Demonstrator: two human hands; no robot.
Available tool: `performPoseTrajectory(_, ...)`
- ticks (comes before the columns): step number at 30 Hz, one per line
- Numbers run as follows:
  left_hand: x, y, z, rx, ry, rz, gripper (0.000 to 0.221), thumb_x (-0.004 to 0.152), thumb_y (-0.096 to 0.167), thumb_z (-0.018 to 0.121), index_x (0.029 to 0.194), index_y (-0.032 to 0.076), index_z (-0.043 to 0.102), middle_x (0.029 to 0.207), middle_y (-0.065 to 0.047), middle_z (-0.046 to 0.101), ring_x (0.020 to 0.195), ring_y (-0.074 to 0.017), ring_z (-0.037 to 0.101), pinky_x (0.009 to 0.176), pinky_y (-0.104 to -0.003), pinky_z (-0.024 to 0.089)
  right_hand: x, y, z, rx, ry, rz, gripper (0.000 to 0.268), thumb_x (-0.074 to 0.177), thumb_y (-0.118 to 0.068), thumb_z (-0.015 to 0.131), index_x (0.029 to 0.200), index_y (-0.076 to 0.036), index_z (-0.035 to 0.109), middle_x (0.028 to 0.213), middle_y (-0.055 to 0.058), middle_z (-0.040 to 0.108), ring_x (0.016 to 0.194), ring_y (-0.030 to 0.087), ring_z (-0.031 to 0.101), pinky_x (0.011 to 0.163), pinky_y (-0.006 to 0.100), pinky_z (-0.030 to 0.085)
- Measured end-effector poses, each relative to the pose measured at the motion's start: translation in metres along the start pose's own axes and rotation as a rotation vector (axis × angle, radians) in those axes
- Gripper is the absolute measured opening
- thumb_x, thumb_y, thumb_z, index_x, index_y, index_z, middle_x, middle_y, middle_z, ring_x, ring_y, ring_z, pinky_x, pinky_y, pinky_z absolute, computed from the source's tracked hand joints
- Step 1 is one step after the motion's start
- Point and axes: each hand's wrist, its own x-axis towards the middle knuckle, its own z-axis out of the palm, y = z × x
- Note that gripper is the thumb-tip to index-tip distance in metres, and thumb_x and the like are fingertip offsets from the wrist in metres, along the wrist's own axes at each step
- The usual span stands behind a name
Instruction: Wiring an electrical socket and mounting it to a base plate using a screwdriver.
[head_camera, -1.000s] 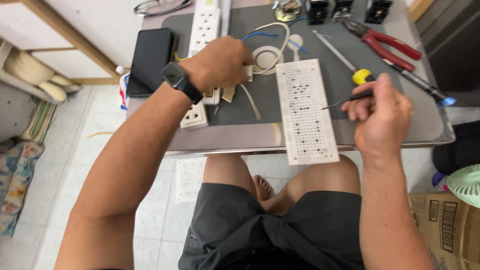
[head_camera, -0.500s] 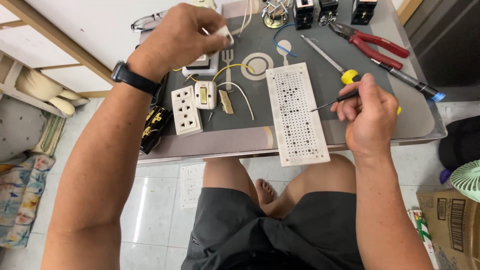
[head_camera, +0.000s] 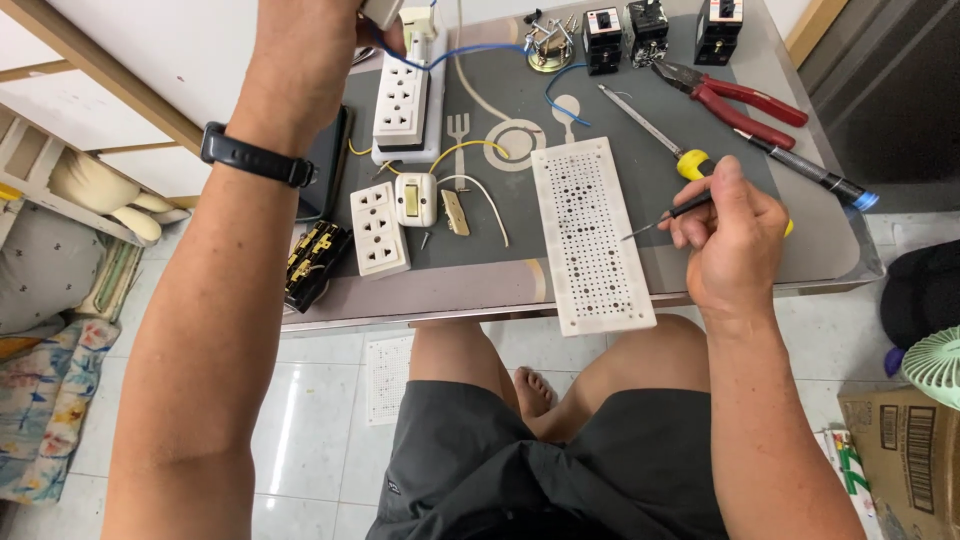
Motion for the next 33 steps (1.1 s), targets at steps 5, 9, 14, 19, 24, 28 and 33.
performPoseTrajectory(5,-0.021,0.036,0.009,-0.136,-0.004,0.002,0.016,0.088,0.014,0.059,0.074,0.01,0.053,0.063,-0.002,0.057,0.054,-0.0118,0.066,0.053,-0.024,0.059,-0.003,-0.012,0.002,0.101,-0.042,0.023,0.04,0.099,-0.035,0.049,0.081,-0.002,0.062,0.071,0.014,0.058,0.065,0.025,0.059,0.07,0.036,0.057)
performPoseTrajectory(9,-0.048,0.067,0.024,-0.328,-0.107,-0.076,0.016,0.088,0.02,0.068,0.086,0.005,0.064,0.08,-0.003,0.066,0.061,-0.013,0.064,0.045,-0.025,0.064,-0.019,-0.03,-0.004,0.289,-0.157,0.024,0.031,0.096,-0.032,0.051,0.102,-0.005,0.065,0.091,0.018,0.067,0.068,0.03,0.066,0.068,0.037,0.054)
performPoseTrajectory(14,-0.069,0.083,0.051,-0.38,-0.136,-0.065,0.036,0.091,0.013,0.063,0.126,0.002,0.06,0.082,-0.015,0.073,0.054,-0.0197,0.071,0.04,-0.024,0.058,-0.061,-0.069,0.032,-0.1,-0.172,-0.266,0.026,0.095,-0.014,0.058,0.116,0.0,0.062,0.071,0.005,0.051,0.059,0.01,0.043,0.058,0.024,0.046)
performPoseTrajectory(19,-0.09,0.092,0.082,-0.397,0.046,-0.18,0.04,0.086,0.013,0.064,0.125,0.006,0.063,0.065,-0.009,0.071,0.043,-0.0155,0.065,0.033,-0.022,0.051,-0.083,-0.086,0.072,-0.652,-0.251,-0.7,0.037,0.081,-0.014,0.087,0.11,-0.003,0.069,0.06,0.0,0.04,0.056,0.01,0.036,0.058,0.027,0.039)
performPoseTrajectory(24,-0.103,0.088,0.081,-0.483,-0.06,-0.098,0.018,0.088,0.018,0.067,0.098,0.004,0.072,0.075,-0.005,0.071,0.042,-0.0085,0.052,0.037,-0.019,0.047,-0.085,-0.087,0.067,-0.579,-0.015,-0.491,0.035,0.083,-0.007,0.086,0.108,-0.007,0.061,0.063,-0.001,0.047,0.055,0.007,0.042,0.055,0.022,0.042)
performPoseTrajectory(28,-0.121,0.097,0.082,-0.272,-0.164,-0.011,0.02,0.089,0.03,0.065,0.098,0.014,0.074,0.089,0.004,0.071,0.062,-0.0015,0.052,0.045,-0.017,0.048,-0.083,-0.093,0.064,-0.469,-0.065,-0.379,0.068,0.078,-0.008,0.085,0.137,-0.006,0.052,0.063,-0.004,0.044,0.057,0.004,0.036,0.055,0.019,0.035)
performPoseTrajectory(33,-0.146,0.094,0.078,-0.086,-0.303,0.273,0.052,0.085,0.021,0.076,0.131,0.009,0.053,0.133,-0.01,0.061,0.128,-0.0236,0.059,0.109,-0.035,0.051,-0.083,-0.089,0.054,-0.569,-0.201,-0.683,0.028,0.083,-0.016,0.083,0.102,-0.001,0.07,0.067,0.002,0.05,0.06,0.012,0.042,0.058,0.027,0.04)
